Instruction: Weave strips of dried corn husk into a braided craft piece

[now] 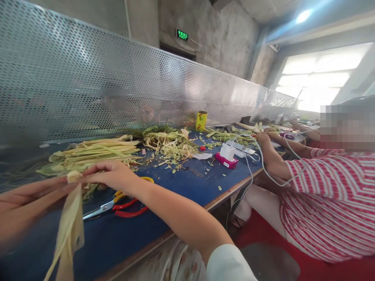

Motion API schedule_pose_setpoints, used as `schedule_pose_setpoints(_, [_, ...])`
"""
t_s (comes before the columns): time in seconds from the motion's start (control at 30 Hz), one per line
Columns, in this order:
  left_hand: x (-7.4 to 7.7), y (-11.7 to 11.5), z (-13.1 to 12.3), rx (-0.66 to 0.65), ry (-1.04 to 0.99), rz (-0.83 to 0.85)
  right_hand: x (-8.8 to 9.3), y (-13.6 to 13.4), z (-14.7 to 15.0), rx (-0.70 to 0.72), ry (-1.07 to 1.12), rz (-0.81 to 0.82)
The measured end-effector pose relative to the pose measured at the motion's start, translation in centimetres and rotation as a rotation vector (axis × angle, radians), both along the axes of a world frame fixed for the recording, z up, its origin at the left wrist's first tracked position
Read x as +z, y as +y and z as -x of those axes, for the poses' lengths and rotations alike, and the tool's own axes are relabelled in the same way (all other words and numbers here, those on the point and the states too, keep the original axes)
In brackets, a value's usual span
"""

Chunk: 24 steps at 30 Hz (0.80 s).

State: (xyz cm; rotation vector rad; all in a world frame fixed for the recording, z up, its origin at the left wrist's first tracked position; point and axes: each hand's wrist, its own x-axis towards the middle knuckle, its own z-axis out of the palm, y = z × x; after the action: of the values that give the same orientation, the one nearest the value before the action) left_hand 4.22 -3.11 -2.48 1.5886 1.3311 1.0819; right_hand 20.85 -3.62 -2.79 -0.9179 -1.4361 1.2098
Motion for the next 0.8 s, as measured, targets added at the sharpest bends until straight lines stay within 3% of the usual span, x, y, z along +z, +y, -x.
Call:
schedule_pose_setpoints(0.23, [0.9,-0.7,-0.5,0.075,-0.179,0.152,1.8,-2.5,-0.2,-0.297,-0.416,-0.448])
schedule_pose_setpoints(0.37, [2.0,-1.6,-1.2,0.061,-0.308,0.303,2.3,-3.2,-0.2,-0.224,-0.550,-0.546])
schedule_pose_setpoints(0.47, [2.4,-2.0,-1.5,0.028,-0.291,0.370,2.3,-3.2,-0.1,-0.214,-0.615,-0.563])
schedule_pose_setpoints(0.63, [2.2,-2.0,-1.3,-0.026,-0.303,0.364,2.1,-2.6,0.1,-0.232,-0.654,-0.608])
schedule_pose_setpoints(0.8, [2.6,-2.2,-1.3,-0.038,-0.190,0.344,1.5,-2.3,0.4,-0.205,-0.658,-0.656])
